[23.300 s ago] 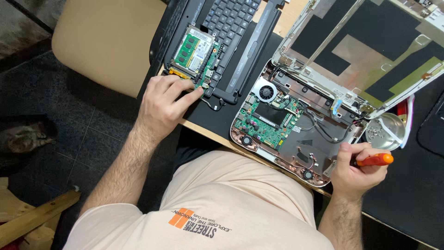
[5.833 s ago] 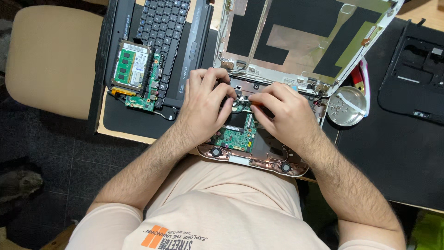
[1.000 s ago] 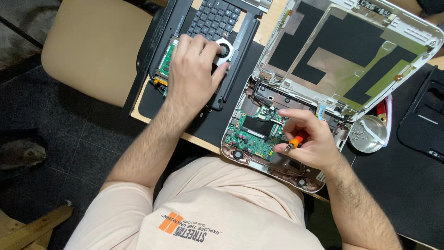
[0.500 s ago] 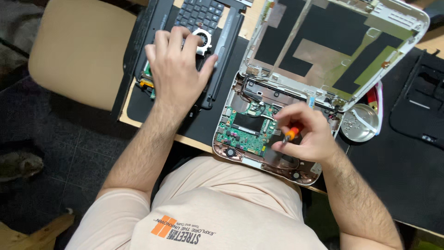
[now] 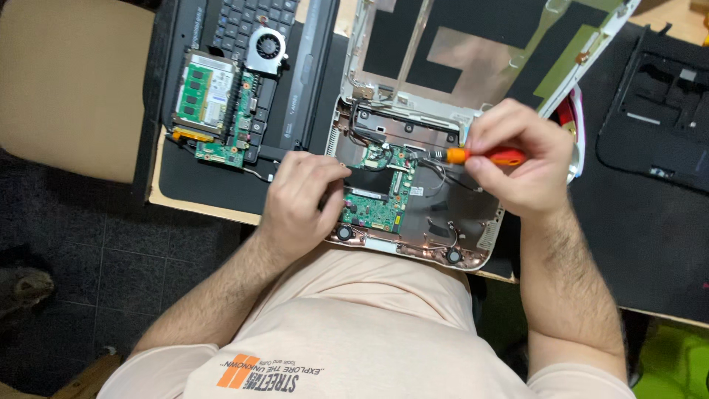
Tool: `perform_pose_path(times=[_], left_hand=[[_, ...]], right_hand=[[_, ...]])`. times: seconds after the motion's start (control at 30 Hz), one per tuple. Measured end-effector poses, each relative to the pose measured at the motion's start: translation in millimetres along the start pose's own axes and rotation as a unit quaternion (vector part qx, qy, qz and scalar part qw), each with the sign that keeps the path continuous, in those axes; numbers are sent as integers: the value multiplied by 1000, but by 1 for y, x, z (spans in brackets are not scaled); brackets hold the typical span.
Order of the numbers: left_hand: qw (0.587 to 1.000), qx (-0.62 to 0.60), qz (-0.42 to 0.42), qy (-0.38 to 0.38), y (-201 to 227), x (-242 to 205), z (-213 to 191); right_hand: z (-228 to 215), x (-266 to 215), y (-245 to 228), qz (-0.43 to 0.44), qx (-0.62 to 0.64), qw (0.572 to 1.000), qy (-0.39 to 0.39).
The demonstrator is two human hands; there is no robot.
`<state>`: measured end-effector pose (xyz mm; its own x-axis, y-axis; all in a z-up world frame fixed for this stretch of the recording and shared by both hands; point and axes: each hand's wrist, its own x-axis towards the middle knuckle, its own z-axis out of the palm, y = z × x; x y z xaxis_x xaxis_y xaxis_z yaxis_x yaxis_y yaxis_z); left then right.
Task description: The person uses a screwdriver to remove screws from the internal components of a disassembled laptop. They detach the cooling fan and then lift out the motherboard, placing it on the table. Finally, they close the laptop lid and handle a small metal bracket.
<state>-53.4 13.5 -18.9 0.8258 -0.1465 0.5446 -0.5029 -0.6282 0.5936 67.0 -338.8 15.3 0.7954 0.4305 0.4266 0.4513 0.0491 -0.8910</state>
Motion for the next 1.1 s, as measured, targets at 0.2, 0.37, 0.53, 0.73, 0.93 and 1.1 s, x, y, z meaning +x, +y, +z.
perform_pose_path(times=[0.2,0.37,0.53,0.73,0.93,1.1], left_hand=[[998,-49,4,-29,3,11,-19],[999,-49,-4,-21,4,12,-17],[999,-41,-14,-16,4,10,-16],[999,-43,-10,-12,7,14,-16],[998,-5,50,-39,12,21,-7],[983,101,50,-143,26,50,6]], right_hand=[[-1,-4,-1,-41,79,981,172],[-12,-5,3,-23,70,962,262],[1,0,-2,-39,-2,971,236],[31,-4,-19,71,-59,982,162],[41,0,-31,105,-30,992,56],[19,2,-38,89,-134,987,-29]])
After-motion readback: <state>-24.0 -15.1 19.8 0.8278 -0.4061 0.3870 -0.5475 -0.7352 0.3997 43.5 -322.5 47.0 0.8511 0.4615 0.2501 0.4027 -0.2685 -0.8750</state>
